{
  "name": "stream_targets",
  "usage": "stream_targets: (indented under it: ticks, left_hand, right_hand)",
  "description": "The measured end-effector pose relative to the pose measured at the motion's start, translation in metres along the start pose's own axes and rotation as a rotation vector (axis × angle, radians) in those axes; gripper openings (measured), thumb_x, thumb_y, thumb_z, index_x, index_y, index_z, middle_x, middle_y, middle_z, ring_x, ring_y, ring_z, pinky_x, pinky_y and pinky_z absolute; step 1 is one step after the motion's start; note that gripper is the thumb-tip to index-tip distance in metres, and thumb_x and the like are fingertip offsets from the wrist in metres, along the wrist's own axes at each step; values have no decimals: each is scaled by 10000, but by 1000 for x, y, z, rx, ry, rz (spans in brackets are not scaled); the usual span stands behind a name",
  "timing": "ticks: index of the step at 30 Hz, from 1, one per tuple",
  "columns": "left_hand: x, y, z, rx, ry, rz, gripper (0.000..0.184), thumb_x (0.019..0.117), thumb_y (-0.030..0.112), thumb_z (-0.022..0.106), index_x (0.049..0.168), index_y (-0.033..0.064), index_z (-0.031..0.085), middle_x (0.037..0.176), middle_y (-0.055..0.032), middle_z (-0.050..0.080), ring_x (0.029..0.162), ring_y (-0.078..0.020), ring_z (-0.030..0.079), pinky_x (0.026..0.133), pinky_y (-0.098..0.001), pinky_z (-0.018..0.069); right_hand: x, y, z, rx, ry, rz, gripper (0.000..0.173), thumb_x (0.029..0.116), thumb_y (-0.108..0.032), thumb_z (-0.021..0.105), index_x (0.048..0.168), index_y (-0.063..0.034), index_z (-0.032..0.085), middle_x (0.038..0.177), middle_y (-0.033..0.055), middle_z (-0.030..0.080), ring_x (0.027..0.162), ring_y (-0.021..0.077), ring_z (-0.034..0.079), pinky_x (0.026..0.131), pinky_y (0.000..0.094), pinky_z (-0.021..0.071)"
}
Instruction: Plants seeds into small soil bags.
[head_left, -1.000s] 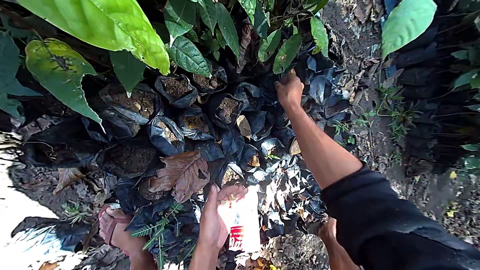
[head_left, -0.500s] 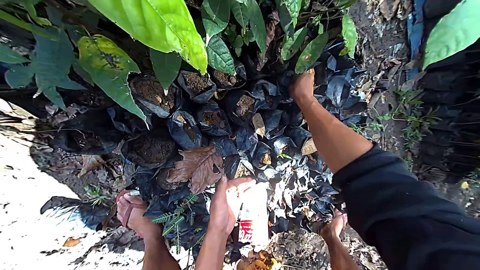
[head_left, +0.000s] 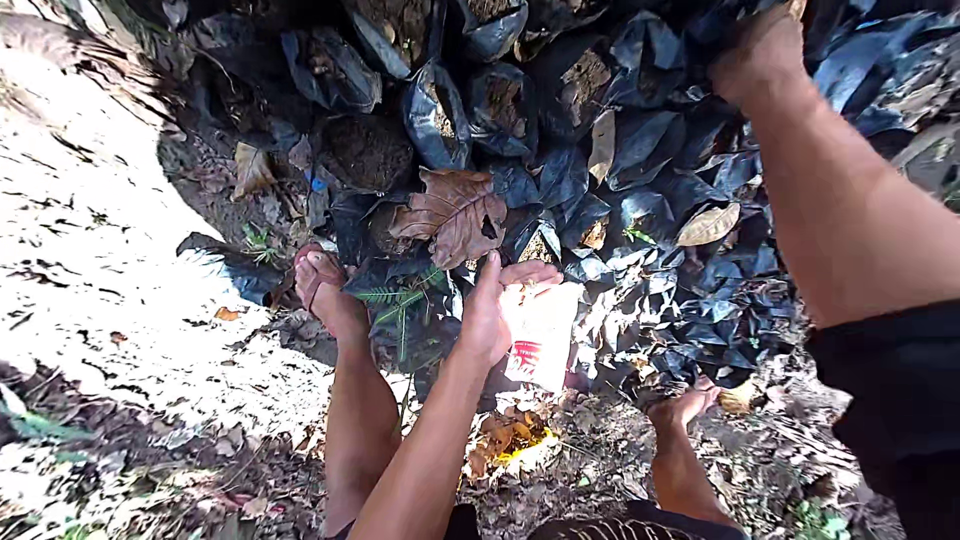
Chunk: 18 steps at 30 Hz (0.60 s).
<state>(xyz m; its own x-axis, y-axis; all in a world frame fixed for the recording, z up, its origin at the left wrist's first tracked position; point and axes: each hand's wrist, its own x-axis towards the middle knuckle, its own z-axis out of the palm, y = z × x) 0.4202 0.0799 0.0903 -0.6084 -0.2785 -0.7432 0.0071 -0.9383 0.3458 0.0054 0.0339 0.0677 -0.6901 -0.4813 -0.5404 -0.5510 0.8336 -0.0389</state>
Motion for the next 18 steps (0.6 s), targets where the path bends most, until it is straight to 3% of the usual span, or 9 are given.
stream_targets:
  ticks: [3, 6, 8, 12, 15, 18]
  left_hand:
    - [-1, 1, 4, -77, -9, -21, 865, 1063, 615, 69, 1378, -21, 563, 1348, -194, 647, 1290, -303, 607, 1115, -475, 473]
    - [1, 1, 6, -139, 5, -20, 814, 1074, 594, 96, 1419, -14, 515, 1392, -181, 617, 1323, -294, 579, 1128, -464, 461]
    - [1, -1, 4, -144, -1, 6, 783, 1076, 589, 115, 1432, 11, 505, 1389, -147, 617, 1295, -256, 594, 1109, -442, 473]
    - [1, -2, 4, -55, 17, 59, 741, 1080, 586, 155, 1424, 49, 534, 1380, -89, 616, 1224, -175, 611, 1042, -387, 497]
    - [4, -3, 10, -88, 64, 81, 659, 1102, 517, 217, 1350, 32, 588, 1263, -95, 650, 1130, -173, 632, 998, -378, 515]
    - [7, 0, 8, -127, 56, 89, 682, 1107, 501, 179, 1373, 9, 568, 1312, -130, 652, 1178, -215, 640, 1023, -418, 515]
  right_hand:
    - [-97, -18, 6, 211, 109, -185, 314, 997, -153, 575, 1252, -9, 687, 1230, 251, 686, 1170, 402, 653, 1026, 632, 476]
    - [-205, -42, 36, 438, -79, -322, 177, 1001, -176, 648, 1092, -38, 711, 995, 120, 729, 871, 229, 712, 809, 483, 599]
    - [-252, -55, 68, 490, -235, -342, 106, 990, -153, 678, 1041, -75, 728, 879, 68, 732, 726, 184, 702, 686, 443, 612]
    - [-279, -81, 101, 424, -304, -217, 213, 963, -243, 744, 1064, -58, 714, 821, 66, 722, 724, 197, 694, 717, 466, 588]
    - [-271, -84, 110, 418, -275, -141, 214, 946, -297, 760, 969, -91, 706, 762, 43, 706, 680, 179, 682, 676, 446, 575]
    - [-258, -79, 97, 675, -472, -10, 80, 976, -149, 694, 991, -82, 735, 791, 39, 751, 657, 133, 714, 647, 332, 615]
